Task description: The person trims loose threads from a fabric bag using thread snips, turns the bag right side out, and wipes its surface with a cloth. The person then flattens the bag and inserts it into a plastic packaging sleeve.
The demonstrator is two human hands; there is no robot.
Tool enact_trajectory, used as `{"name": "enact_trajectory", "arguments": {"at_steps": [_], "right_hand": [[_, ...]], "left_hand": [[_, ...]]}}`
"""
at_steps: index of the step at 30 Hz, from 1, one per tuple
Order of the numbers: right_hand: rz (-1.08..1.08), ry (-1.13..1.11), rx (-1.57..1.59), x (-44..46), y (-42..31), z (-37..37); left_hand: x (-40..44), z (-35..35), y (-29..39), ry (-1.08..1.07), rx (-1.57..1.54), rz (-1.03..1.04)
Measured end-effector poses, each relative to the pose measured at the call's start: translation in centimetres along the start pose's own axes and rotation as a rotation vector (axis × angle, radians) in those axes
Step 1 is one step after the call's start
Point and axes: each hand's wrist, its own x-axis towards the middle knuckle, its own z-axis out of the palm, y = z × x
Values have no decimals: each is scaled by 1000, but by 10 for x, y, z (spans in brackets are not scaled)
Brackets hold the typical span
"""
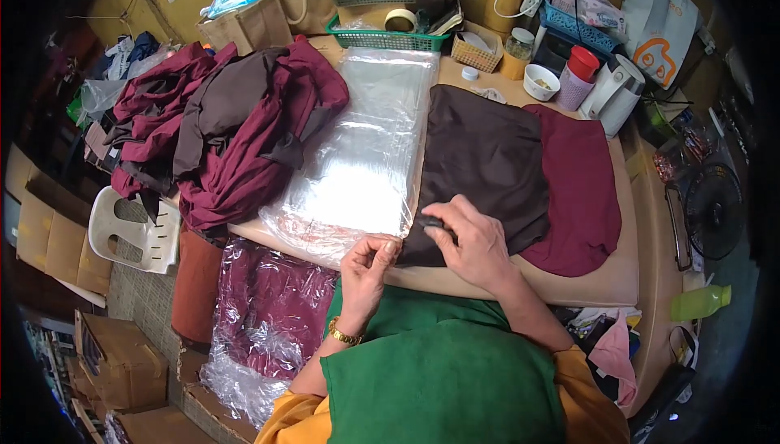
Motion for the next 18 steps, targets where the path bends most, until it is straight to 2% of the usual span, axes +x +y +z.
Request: {"name": "enact_trajectory", "arguments": {"at_steps": [1, 8, 17, 18], "right_hand": [[-14, -64, -19, -2, -2, -2], [-97, -144, -63, -6, -11, 7], [-167, -82, -205, -8, -6, 24], [-166, -82, -207, -8, -4, 25]], "left_hand": [[1, 0, -1, 33, 29, -13], [0, 3, -3, 63, 47, 65], [-3, 2, 1, 27, 56, 103], [-4, 3, 6, -35, 72, 108]]}}
